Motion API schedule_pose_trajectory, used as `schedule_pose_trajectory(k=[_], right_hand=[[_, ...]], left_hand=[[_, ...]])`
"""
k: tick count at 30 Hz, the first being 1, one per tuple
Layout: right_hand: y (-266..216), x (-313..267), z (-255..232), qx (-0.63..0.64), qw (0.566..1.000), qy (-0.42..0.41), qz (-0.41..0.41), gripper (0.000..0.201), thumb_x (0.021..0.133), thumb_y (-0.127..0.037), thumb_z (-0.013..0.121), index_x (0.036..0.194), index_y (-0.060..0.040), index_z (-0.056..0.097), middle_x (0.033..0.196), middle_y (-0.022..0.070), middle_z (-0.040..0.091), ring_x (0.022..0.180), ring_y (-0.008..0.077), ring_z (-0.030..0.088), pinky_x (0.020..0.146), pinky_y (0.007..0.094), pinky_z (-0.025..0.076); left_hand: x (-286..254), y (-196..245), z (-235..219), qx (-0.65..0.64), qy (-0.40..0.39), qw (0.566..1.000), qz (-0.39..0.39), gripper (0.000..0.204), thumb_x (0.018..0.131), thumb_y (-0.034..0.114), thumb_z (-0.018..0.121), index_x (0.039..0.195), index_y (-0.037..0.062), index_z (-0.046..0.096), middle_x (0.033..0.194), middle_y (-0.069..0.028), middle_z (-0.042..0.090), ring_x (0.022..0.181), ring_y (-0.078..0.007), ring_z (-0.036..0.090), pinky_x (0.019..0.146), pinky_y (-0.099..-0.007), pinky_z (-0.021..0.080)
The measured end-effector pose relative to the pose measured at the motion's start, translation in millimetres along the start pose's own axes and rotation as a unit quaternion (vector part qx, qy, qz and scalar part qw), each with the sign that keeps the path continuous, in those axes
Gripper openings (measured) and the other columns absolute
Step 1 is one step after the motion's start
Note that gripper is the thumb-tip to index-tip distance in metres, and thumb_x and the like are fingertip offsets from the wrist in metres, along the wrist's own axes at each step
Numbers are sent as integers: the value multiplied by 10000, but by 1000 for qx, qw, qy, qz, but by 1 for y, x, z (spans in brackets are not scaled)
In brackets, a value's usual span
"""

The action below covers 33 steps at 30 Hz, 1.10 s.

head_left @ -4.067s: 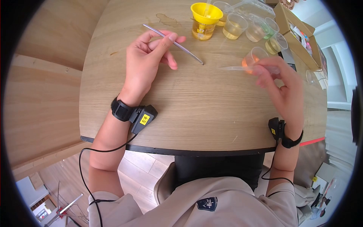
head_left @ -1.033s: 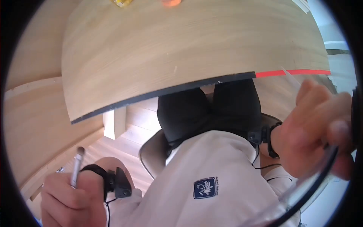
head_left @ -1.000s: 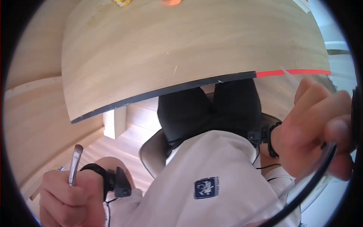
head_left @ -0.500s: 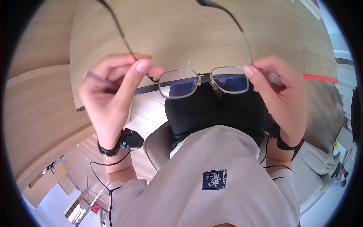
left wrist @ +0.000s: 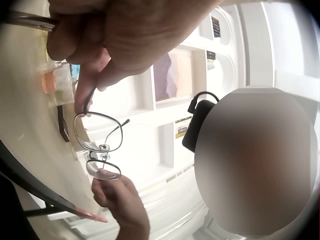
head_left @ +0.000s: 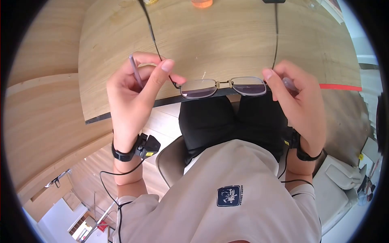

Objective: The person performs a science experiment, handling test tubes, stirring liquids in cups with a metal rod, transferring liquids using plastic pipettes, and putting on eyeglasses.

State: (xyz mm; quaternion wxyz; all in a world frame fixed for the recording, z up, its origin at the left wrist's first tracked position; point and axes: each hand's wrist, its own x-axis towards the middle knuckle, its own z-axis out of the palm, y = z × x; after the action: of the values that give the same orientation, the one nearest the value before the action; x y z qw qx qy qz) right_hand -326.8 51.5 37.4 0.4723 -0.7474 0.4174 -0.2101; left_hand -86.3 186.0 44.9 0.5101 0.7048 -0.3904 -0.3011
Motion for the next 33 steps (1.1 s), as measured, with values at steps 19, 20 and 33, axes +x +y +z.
schedule_pose_trajectory(k=[19, 20, 33], right_hand=[[-17, -3, 11, 12, 994, 110, -20, 146, 966, -117, 672, 1047, -19, 745, 763, -26, 636, 655, 23, 500, 579, 168, 356], [-18, -2, 11, 29, 992, 118, -27, 147, 967, -106, 670, 1047, -8, 745, 758, -23, 648, 655, 20, 503, 579, 167, 353], [-25, 1, 19, 78, 987, 139, -22, 146, 974, -136, 676, 957, 5, 712, 726, -5, 657, 599, 19, 440, 551, 183, 310]], left_hand=[[-15, -16, 5, 224, 94, 900, 361, 211, 914, -35, 704, 1086, 0, 586, 922, -185, 737, 814, -257, 739, 685, -285, 575], [-16, -17, 5, 212, 85, 901, 369, 207, 914, -33, 704, 1083, -2, 588, 941, -192, 732, 842, -266, 742, 685, -287, 576], [-8, -35, 16, 126, 155, 900, 387, 132, 918, -45, 697, 1007, -46, 599, 913, -122, 690, 713, -156, 641, 628, -239, 514]])
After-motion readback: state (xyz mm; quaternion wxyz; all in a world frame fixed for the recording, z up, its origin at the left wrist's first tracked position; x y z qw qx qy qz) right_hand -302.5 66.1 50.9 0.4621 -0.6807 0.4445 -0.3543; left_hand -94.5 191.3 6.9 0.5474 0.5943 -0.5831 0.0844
